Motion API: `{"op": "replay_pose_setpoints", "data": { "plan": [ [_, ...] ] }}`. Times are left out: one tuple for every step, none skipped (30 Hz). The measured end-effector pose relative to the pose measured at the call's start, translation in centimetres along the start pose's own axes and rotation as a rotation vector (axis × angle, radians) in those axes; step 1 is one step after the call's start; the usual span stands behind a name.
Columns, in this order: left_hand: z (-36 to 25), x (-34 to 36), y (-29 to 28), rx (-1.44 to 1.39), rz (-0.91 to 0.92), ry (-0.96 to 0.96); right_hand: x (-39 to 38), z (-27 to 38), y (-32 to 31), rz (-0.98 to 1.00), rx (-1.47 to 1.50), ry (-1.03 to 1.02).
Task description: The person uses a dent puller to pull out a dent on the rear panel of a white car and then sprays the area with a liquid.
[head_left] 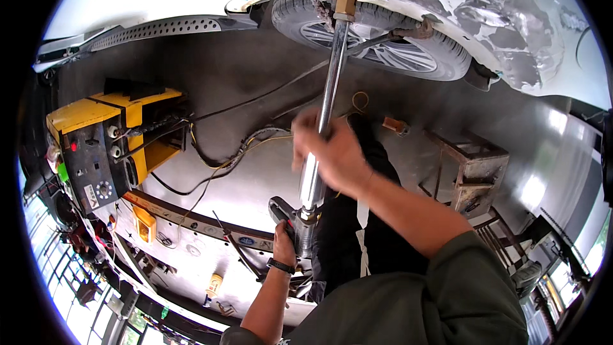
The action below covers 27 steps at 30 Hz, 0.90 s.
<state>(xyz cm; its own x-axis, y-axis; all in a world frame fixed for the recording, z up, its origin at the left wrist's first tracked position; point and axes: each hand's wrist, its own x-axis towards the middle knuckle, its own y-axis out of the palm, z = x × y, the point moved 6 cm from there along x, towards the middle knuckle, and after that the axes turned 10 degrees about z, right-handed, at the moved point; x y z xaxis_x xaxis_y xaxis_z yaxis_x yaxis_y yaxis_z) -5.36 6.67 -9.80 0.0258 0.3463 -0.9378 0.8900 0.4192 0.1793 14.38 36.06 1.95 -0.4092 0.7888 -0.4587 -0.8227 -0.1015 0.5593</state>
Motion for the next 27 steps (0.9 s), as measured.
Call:
{"op": "replay_pose_setpoints", "data": {
  "plan": [
    [-0.7,0.0,0.2,-0.021,0.054,-0.039,-1.1,-2.1,0.5,-0.007,0.03,-0.047],
    [-0.9,-0.1,0.1,-0.05,0.099,-0.071,-1.6,-2.7,1.4,-0.002,0.058,-0.09],
    [-0.8,0.4,-0.8,-0.017,0.106,-0.056,-1.4,-3.1,1.5,-0.001,0.068,-0.094],
    [-1.0,0.5,-1.5,-0.009,0.1,-0.053,-0.9,-3.5,1.7,0.041,0.077,-0.055],
    [-1.7,0.5,-1.6,-0.055,0.063,-0.046,-0.5,-3.5,1.9,0.078,0.083,-0.018],
    [-2.5,0.3,-1.7,-0.103,0.027,-0.038,-0.4,-3.4,2.0,0.076,0.088,-0.024],
    [-3.6,-0.1,-1.9,-0.103,-0.012,0.036,-0.3,-3.2,2.0,0.046,0.002,-0.043],
    [-4.5,-0.8,-2.3,-0.141,-0.097,0.11,-0.2,-2.8,2.0,0.017,-0.084,-0.061],
    [-5.3,-1.9,-3.4,0.001,-0.199,0.276,0.3,-3.1,1.9,0.024,-0.075,-0.049],
    [-6.1,-3.0,-4.2,0.144,-0.299,0.441,0.3,-2.9,1.8,0.023,-0.074,-0.053],
    [-6.9,-4.2,-2.9,-0.173,-0.276,0.503,0.4,-2.0,2.1,0.035,-0.025,-0.065],
    [-7.7,-5.2,-2.6,-0.229,-0.271,0.592,0.5,-0.9,2.4,0.048,0.025,-0.075],
    [-7.6,-5.2,-2.8,-0.246,-0.257,0.569,1.0,0.5,2.4,0.087,-0.014,-0.09],
    [-7.4,-5.4,-3.1,-0.264,-0.24,0.542,1.3,1.3,2.2,0.084,-0.017,-0.087],
    [-7.2,-4.5,-3.8,0.028,-0.242,0.533,1.6,2.4,1.9,0.07,0.033,-0.162],
    [-6.6,-2.8,-4.3,0.116,-0.124,0.436,1.7,3.3,1.6,0.056,0.083,-0.238],
    [-6.0,-1.2,-4.6,0.215,-0.003,0.346,1.7,3.8,1.2,0.006,0.045,-0.277],
    [-4.2,-0.2,-2.0,-0.155,0.196,-0.017,1.5,3.7,1.4,0.015,0.047,-0.265],
    [-2.6,-0.2,-0.6,-0.164,0.432,-0.366,1.0,3.6,1.3,-0.005,-0.004,-0.234],
    [-1.2,-1.2,0.6,-0.166,0.678,-0.714,0.3,4.1,1.2,-0.027,-0.061,-0.209],
    [0.3,-1.0,0.8,-0.162,0.644,-0.766,-0.3,4.2,1.5,-0.028,-0.082,-0.185],
    [2.4,-1.1,1.3,-0.16,0.609,-0.815,-0.7,4.3,1.8,-0.017,-0.083,-0.184],
    [1.9,-1.8,3.3,-0.177,0.618,-0.718,-1.1,4.6,1.2,-0.04,-0.11,-0.173],
    [3.0,-1.6,4.1,-0.249,0.634,-0.747,-1.5,4.6,1.0,-0.057,-0.128,-0.148],
    [3.1,-1.1,3.5,-0.18,0.54,-0.58,-1.3,4.4,0.7,-0.049,-0.139,-0.156],
    [3.6,-1.2,3.0,-0.119,0.438,-0.416,-1.2,3.9,0.3,-0.044,-0.135,-0.142],
    [2.1,-1.3,2.4,0.21,0.153,0.068,-1.1,4.0,0.1,-0.031,-0.105,-0.153]
  ]
}}
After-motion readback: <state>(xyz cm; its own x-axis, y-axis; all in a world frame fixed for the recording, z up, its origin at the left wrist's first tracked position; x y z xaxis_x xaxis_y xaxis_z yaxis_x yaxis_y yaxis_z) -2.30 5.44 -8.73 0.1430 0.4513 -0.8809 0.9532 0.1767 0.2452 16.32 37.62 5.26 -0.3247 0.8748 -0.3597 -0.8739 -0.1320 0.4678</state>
